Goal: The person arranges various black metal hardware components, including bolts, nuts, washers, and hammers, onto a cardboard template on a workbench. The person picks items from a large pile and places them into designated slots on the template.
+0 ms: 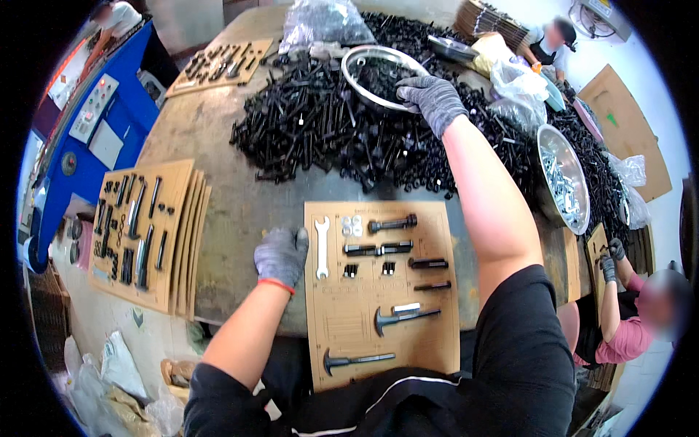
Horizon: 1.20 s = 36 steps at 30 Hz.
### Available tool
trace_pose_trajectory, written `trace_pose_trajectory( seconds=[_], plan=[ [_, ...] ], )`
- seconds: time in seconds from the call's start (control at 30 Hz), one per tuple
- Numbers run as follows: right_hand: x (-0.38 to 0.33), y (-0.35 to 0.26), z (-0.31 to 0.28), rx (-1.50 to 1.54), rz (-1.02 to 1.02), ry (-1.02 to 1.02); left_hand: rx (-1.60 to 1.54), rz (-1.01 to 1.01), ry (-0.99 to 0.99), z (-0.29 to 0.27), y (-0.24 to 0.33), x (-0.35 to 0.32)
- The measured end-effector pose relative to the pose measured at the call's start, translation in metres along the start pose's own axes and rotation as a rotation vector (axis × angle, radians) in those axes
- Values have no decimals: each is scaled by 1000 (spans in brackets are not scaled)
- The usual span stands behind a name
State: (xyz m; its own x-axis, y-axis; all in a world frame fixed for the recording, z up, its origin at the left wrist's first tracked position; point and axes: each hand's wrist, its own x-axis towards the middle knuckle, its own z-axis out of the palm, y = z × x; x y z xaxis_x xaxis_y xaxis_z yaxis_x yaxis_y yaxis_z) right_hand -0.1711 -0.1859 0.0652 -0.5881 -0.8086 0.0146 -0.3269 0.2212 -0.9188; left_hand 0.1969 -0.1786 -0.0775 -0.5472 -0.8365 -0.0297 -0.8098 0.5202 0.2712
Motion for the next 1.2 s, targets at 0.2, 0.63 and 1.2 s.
trace_pose_trajectory(
  seconds=[0.2, 0.63, 1.2],
  plan=[
    [-191, 12, 46, -408, -267, -564, -334, -5, 60, -7, -11, -10],
    [-313, 91, 47, -580, -439, -200, -261, 797, 158, -12, 49, -100],
    [-342, 86, 59, -994, -306, -388, -103, 756, 91, -1, 52, -101]
  ],
)
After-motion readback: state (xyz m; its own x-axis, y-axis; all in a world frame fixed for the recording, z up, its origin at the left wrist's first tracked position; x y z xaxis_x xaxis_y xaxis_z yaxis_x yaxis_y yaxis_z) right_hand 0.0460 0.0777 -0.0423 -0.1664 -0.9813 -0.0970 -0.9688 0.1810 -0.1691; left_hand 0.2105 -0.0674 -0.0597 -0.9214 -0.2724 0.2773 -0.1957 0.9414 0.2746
